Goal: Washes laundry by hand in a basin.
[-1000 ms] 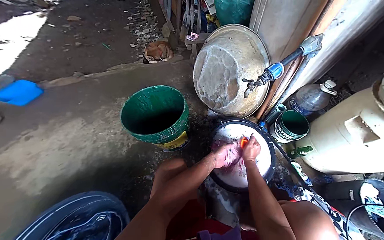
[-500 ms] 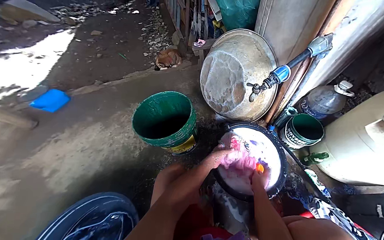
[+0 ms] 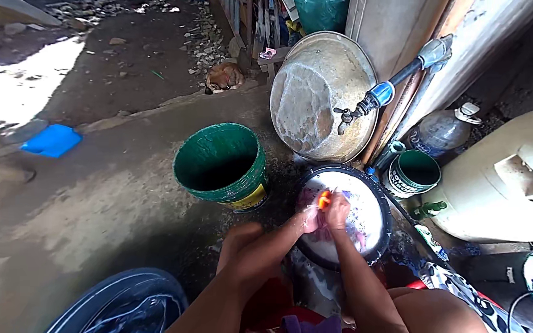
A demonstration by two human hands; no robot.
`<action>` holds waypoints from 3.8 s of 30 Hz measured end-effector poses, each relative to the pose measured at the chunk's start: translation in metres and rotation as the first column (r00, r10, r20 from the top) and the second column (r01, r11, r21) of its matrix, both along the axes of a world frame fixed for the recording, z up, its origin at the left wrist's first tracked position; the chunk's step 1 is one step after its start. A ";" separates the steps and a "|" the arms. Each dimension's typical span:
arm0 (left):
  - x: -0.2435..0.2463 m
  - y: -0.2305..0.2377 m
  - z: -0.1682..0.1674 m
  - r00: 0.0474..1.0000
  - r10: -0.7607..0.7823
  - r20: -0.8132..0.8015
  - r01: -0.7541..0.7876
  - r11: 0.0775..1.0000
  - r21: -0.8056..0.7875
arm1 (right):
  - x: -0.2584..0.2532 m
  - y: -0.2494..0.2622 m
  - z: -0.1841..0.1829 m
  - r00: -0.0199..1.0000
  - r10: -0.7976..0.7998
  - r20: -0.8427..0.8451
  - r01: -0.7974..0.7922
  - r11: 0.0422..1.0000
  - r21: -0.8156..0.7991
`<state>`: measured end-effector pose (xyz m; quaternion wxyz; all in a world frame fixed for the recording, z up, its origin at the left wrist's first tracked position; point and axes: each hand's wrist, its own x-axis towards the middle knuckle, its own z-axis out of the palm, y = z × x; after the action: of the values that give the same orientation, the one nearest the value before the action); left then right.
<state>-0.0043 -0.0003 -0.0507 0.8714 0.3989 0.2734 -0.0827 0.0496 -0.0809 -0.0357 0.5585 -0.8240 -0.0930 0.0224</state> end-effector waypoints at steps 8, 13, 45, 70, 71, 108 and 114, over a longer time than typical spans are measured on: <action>0.003 0.006 0.003 0.999 0.028 0.035 -0.026 0.998 -0.064 | -0.013 0.008 0.021 0.983 0.064 0.172 -0.051 0.996 -0.078; 0.004 0.030 0.052 0.962 -0.013 0.274 0.039 0.995 -0.089 | 0.035 -0.034 -0.025 0.947 -0.274 -0.170 0.230 0.943 -0.241; -0.016 -0.036 0.155 0.962 -0.008 -0.274 0.112 0.924 0.366 | 0.004 -0.007 0.004 0.996 -0.094 -0.001 0.094 0.991 -0.094; 0.002 0.041 -0.003 0.996 0.093 0.017 -0.094 0.941 0.325 | 0.015 -0.076 -0.163 0.760 -0.235 -0.606 0.125 0.968 -0.219; 0.004 0.038 -0.011 0.999 0.047 -0.011 -0.040 0.938 0.345 | 0.014 -0.066 -0.142 0.806 -0.216 -0.550 0.141 0.974 -0.176; 0.007 0.003 0.017 0.997 0.050 0.061 -0.045 0.996 -0.081 | -0.023 0.004 0.013 0.970 0.042 0.239 0.001 0.984 -0.178; 0.015 0.001 0.027 0.965 -0.007 0.262 0.050 0.986 -0.158 | 0.023 -0.024 -0.005 0.988 -0.113 0.105 0.142 0.934 -0.328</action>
<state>0.0111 0.0004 -0.0236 0.9281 0.3376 0.1430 -0.0643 0.0725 -0.1054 -0.0404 0.4063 -0.9113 -0.0577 -0.0333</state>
